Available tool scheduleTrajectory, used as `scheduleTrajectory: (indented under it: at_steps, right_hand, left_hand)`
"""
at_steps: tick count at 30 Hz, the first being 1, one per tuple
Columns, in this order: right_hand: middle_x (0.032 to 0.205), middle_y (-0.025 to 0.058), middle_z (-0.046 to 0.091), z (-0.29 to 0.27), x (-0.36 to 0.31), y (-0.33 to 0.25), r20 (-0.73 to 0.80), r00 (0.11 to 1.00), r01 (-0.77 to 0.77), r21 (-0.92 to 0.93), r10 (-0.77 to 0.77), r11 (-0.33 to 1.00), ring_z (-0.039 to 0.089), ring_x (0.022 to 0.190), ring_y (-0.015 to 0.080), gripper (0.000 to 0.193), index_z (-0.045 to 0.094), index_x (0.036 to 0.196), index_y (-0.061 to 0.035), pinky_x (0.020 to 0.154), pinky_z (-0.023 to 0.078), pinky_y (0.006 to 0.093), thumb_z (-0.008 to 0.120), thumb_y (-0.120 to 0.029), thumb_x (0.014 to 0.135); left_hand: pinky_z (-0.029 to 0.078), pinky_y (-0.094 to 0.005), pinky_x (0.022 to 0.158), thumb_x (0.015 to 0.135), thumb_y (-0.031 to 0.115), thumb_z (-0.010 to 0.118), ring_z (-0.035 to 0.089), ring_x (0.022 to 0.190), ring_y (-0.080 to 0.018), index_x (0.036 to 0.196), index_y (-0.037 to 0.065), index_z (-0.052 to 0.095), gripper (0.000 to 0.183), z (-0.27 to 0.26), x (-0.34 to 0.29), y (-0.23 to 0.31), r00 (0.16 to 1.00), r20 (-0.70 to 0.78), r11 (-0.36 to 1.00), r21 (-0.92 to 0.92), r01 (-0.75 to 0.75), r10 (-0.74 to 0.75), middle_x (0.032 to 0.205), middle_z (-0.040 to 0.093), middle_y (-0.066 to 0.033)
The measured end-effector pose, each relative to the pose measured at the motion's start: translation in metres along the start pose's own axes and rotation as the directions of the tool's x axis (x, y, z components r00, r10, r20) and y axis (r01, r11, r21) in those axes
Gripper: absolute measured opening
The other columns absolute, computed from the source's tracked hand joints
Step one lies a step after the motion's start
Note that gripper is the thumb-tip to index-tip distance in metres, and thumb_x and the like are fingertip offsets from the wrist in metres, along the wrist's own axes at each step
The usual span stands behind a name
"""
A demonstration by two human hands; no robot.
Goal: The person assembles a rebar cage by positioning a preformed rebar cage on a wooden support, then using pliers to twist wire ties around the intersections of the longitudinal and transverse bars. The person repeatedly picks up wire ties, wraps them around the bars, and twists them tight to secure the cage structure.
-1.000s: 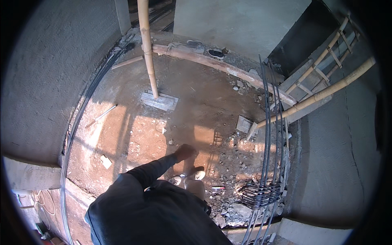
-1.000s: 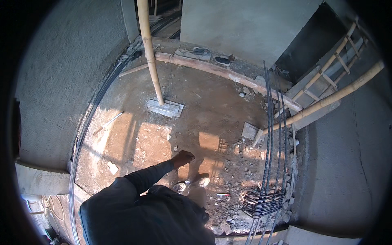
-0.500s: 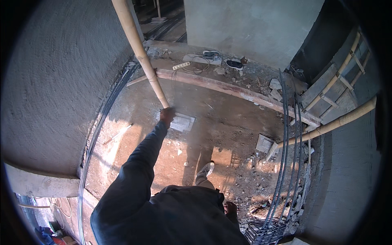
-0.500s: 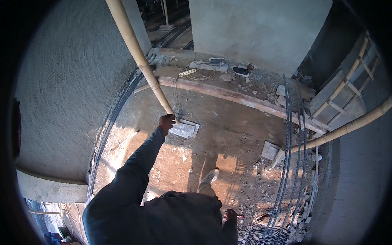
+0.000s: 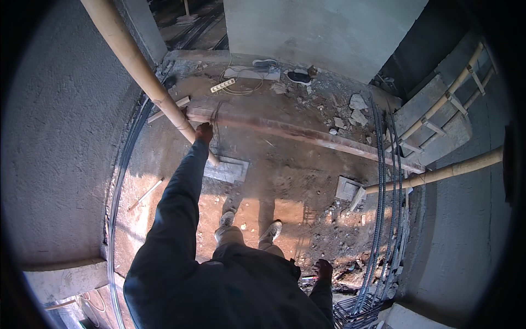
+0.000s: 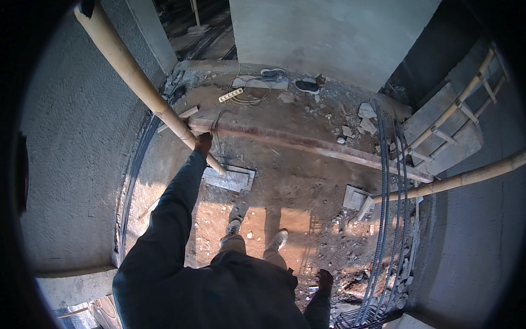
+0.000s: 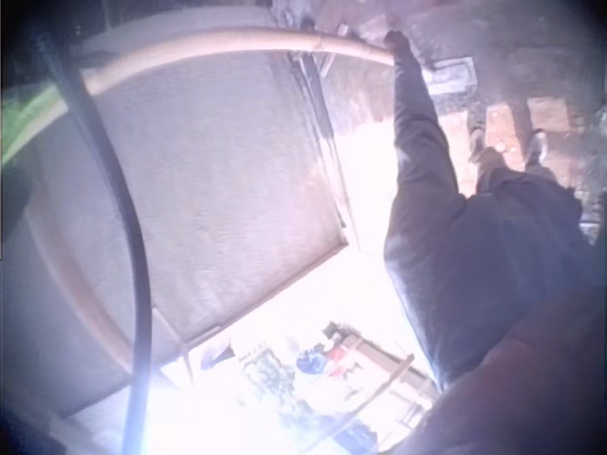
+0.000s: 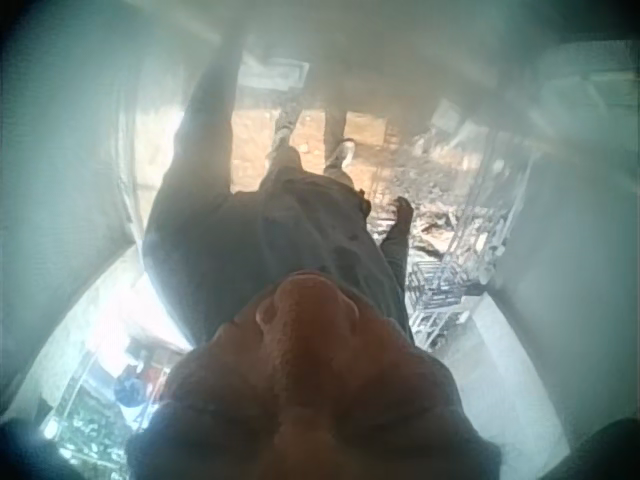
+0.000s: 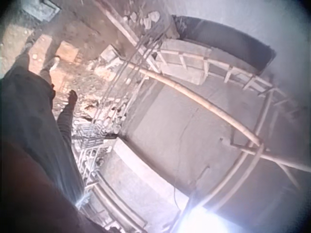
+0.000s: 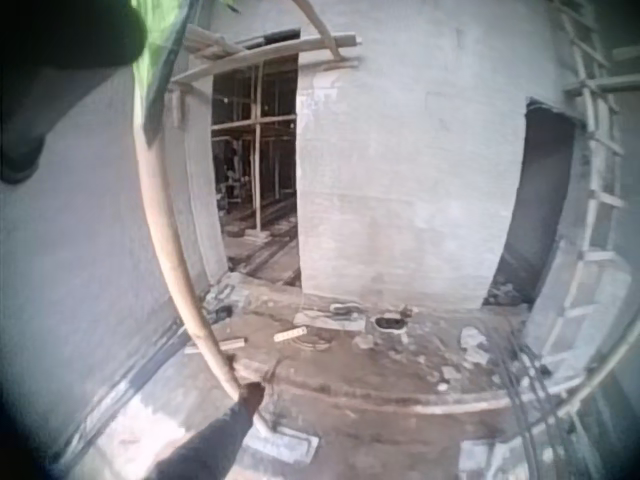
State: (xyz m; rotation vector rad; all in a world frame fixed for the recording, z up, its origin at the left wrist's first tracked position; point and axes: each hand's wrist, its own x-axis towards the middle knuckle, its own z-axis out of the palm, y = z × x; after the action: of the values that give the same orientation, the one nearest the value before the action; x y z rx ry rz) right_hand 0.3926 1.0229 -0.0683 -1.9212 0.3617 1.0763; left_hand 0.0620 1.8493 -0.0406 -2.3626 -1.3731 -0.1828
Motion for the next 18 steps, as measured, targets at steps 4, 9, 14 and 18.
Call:
scheduleTrajectory:
  at_steps: [4,9,14,18]
  right_hand:
    - [0.097,0.0069,0.073,0.050,-0.046,0.031,-0.071,0.997,0.051,0.120,-0.042,0.991,0.072,0.078,0.0226,0.026,0.069,0.118,-0.0111,0.056,0.050,0.0377,0.069,-0.028,0.098]
    - [0.101,0.0080,0.075,0.155,-0.129,0.115,-0.107,0.979,-0.173,0.015,0.174,0.985,0.073,0.087,0.0233,0.026,0.071,0.120,-0.0118,0.062,0.052,0.0437,0.066,-0.027,0.100]
    - [0.101,0.0096,0.076,0.247,-0.198,0.179,0.072,0.984,-0.142,-0.208,0.160,0.968,0.073,0.088,0.0236,0.029,0.072,0.118,-0.0077,0.068,0.056,0.0427,0.068,-0.028,0.098]
    - [0.100,0.0109,0.076,0.266,-0.218,0.200,0.093,0.992,-0.051,-0.348,0.088,0.936,0.073,0.088,0.0239,0.031,0.073,0.116,-0.0044,0.072,0.058,0.0419,0.070,-0.029,0.097]
  left_hand:
    - [0.058,-0.0427,0.085,0.101,0.027,0.059,0.074,0.102,-0.0295,0.100,0.010,0.078,0.025,-0.016,0.003,0.000,0.996,0.061,0.856,-0.510,0.087,-0.065,0.102,0.077,-0.0072]
    - [0.056,-0.0337,0.091,0.099,0.019,0.069,0.074,0.095,-0.0209,0.111,0.008,0.080,0.020,-0.061,-0.009,-0.009,0.891,0.288,0.123,-0.929,0.349,-0.352,0.103,0.080,-0.0072]
    - [0.055,-0.0293,0.087,0.101,0.013,0.071,0.069,0.088,-0.0147,0.114,0.001,0.076,0.018,-0.120,-0.018,-0.046,0.839,0.368,-0.426,-0.886,0.185,-0.400,0.099,0.075,-0.0044]
    - [0.055,-0.0299,0.085,0.104,0.008,0.068,0.067,0.091,-0.0140,0.114,0.001,0.072,0.013,-0.192,-0.039,-0.067,0.880,0.201,-0.477,-0.878,-0.033,-0.431,0.101,0.071,-0.0035]
